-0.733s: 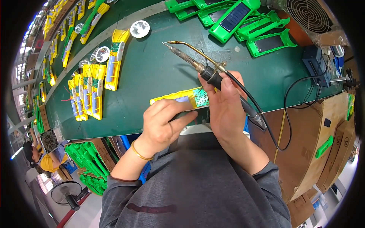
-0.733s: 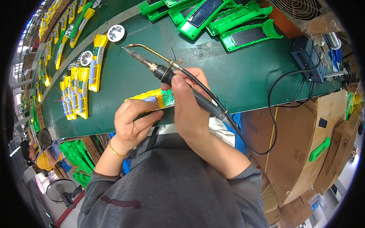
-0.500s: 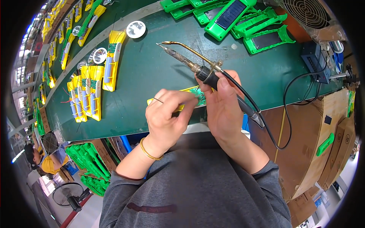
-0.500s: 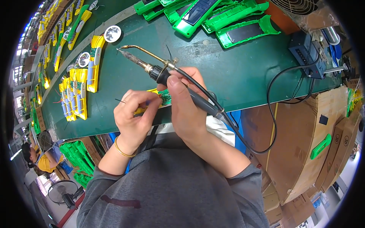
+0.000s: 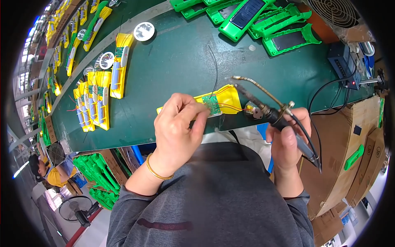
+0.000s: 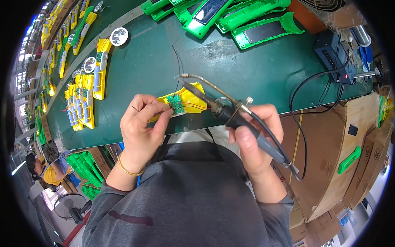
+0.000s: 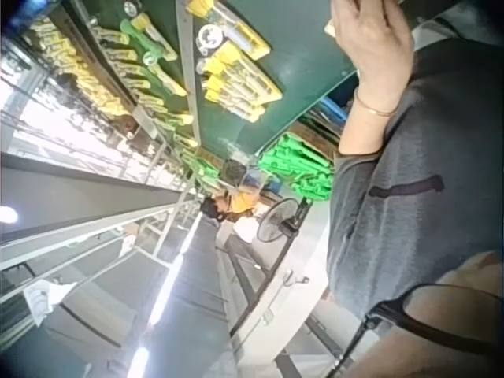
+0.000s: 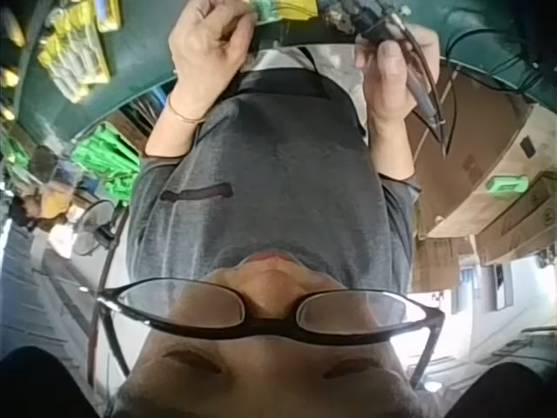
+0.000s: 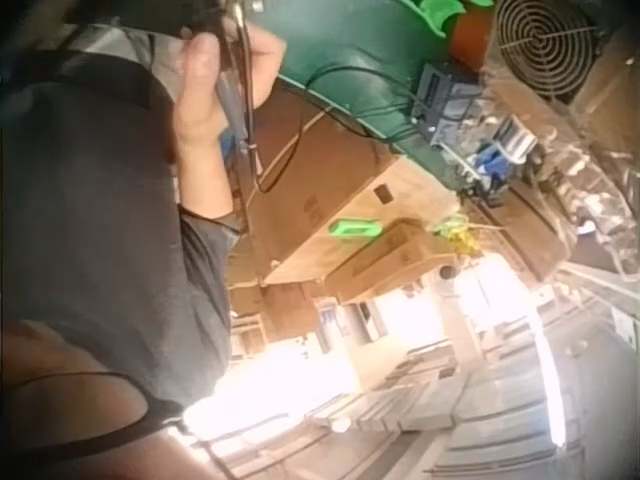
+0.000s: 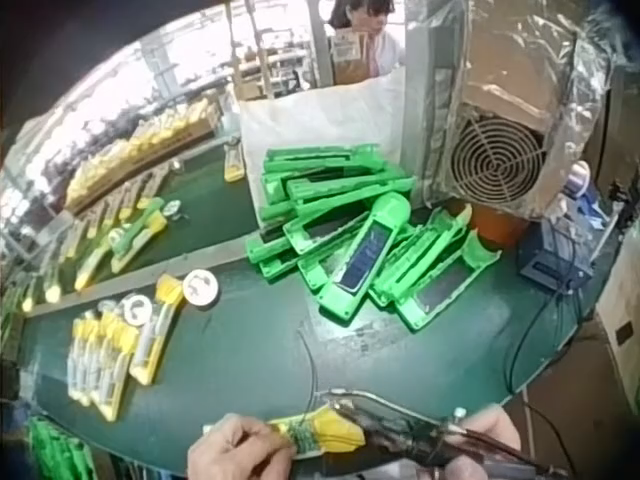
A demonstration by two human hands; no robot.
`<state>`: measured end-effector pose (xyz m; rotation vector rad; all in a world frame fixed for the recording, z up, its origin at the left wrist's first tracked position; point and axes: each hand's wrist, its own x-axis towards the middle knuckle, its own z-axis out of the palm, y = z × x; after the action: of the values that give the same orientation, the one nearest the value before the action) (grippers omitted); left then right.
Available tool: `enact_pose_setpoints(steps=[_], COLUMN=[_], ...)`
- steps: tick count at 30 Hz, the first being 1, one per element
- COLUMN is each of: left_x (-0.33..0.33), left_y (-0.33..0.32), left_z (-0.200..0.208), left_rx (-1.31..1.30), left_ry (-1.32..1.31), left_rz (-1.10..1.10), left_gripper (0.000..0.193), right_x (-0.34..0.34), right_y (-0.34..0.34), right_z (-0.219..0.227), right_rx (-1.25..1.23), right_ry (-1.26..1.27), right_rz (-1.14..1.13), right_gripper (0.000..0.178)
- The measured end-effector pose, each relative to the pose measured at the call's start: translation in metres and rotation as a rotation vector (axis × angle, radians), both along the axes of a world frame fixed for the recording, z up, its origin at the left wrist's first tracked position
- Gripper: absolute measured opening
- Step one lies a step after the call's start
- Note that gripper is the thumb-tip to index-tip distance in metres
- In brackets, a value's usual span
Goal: Soldering internal wiring and components onto a circuit board for flashlights.
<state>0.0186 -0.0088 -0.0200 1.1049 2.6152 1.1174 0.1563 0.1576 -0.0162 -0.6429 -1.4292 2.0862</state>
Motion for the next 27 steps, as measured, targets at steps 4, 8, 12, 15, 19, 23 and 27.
enact_pose_setpoints(steps=[4, 8, 12, 15, 19, 23, 27], left_x=[0.000, -0.001, -0.002, -0.002, -0.003, -0.002, -0.002], left_y=[0.001, 0.001, 0.000, 0.000, 0.001, 0.004, 0.005], left_z=[0.002, 0.004, 0.003, 0.002, 0.003, 0.003, 0.002], left_rx=[-0.018, -0.052, -0.055, -0.049, -0.044, -0.047, -0.044], left_ry=[0.005, 0.023, -0.019, -0.032, -0.022, 0.006, 0.032], left_rz=[0.002, -0.025, -0.017, -0.017, -0.026, -0.019, -0.005], left_gripper=[0.011, 0.010, 0.011, 0.011, 0.011, 0.010, 0.011], right_x=[0.017, 0.027, 0.016, 0.012, 0.012, 0.008, 0.004], right_y=[0.001, 0.008, 0.006, 0.008, 0.009, 0.009, 0.009], right_z=[-0.012, -0.019, -0.004, -0.001, -0.004, -0.005, -0.001], right_rx=[0.085, 0.260, 0.351, 0.454, 0.502, 0.563, 0.573], right_ry=[-0.110, -0.232, -0.328, -0.336, -0.349, -0.303, -0.334], right_rz=[0.068, 0.204, 0.246, 0.284, 0.298, 0.284, 0.294], right_gripper=[0.029, 0.027, 0.017, 0.018, 0.019, 0.025, 0.025])
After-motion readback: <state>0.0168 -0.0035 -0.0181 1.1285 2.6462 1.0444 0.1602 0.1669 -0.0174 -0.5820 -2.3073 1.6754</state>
